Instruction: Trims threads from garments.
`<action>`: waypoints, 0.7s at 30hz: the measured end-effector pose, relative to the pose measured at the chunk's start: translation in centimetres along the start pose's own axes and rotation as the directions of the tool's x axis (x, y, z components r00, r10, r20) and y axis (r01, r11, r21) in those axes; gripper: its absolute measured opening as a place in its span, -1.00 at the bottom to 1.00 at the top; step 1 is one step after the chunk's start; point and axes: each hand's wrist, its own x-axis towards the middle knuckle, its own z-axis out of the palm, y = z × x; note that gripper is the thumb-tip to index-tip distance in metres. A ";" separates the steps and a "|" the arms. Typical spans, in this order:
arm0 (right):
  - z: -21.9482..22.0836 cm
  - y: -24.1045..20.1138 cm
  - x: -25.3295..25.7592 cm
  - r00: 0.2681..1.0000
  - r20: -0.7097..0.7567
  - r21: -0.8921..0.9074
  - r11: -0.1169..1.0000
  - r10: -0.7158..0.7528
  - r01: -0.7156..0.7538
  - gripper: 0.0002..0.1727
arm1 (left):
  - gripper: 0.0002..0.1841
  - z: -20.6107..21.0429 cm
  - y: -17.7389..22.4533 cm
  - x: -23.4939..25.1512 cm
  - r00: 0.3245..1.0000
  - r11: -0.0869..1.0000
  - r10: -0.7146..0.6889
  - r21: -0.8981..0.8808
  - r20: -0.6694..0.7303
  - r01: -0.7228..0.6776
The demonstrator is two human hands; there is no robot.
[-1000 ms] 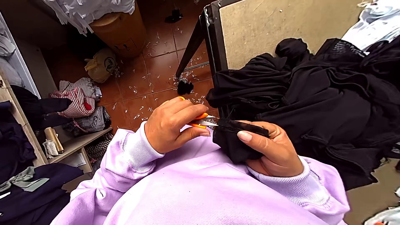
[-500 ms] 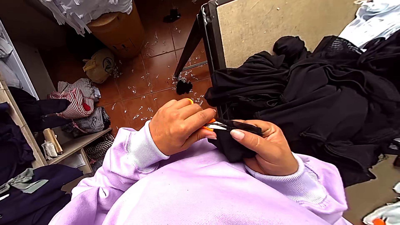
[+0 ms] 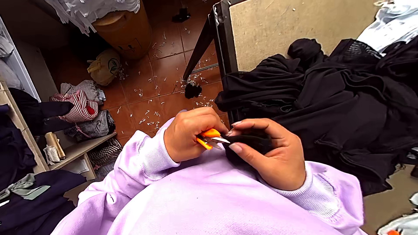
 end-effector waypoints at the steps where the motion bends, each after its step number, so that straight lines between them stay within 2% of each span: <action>1: 0.0 0.1 0.0 0.999 0.006 -0.053 0.997 -0.048 0.048 -0.62 | -0.93 0.0 0.2 0.0 1.000 0.999 0.019 0.040 -0.023 -0.018; 3: -0.1 0.2 0.0 0.983 -0.001 -0.204 0.962 -0.185 0.181 -0.73 | -0.95 0.0 0.7 0.0 0.996 0.988 0.076 0.137 -0.054 -0.069; 5: -0.3 0.3 0.1 0.934 0.035 -0.366 0.866 -0.354 0.342 -0.88 | -0.94 -0.1 1.0 -0.1 0.986 0.964 0.144 0.238 -0.080 -0.121; 9: -1.1 0.0 -0.1 0.804 0.152 -0.495 0.660 -0.575 0.565 -0.87 | -0.92 -0.1 1.1 -0.4 0.982 0.953 0.168 0.268 -0.089 -0.139; 11: -1.6 -0.3 -0.2 0.759 0.234 -0.465 0.616 -0.607 0.636 -0.88 | -0.94 0.0 0.9 -0.3 0.993 0.984 0.113 0.143 -0.040 -0.106; 13: -1.6 -0.5 -0.2 0.731 0.281 -0.417 0.607 -0.622 0.677 -0.93 | -0.91 -0.1 0.9 -0.3 1.000 0.995 0.014 -0.103 0.000 -0.014; 15: -1.6 -0.5 -0.1 0.725 0.288 -0.403 0.607 -0.626 0.685 -0.95 | -0.73 -0.4 1.2 -0.3 0.996 0.953 -0.085 -0.291 0.019 0.087; 17: -1.6 -0.6 -0.2 0.724 0.292 -0.410 0.602 -0.625 0.685 -0.96 | -0.53 -0.7 1.5 0.0 0.991 0.927 -0.131 -0.350 0.035 0.135; 18: -1.6 -0.6 -0.1 0.721 0.300 -0.412 0.597 -0.624 0.688 -0.97 | -0.57 -0.7 1.5 0.1 0.992 0.932 -0.121 -0.341 0.034 0.125; 21: -1.5 -0.7 0.0 0.708 0.331 -0.416 0.577 -0.624 0.703 -0.98 | -0.84 -0.3 1.0 0.2 0.997 0.942 -0.071 -0.328 -0.009 0.064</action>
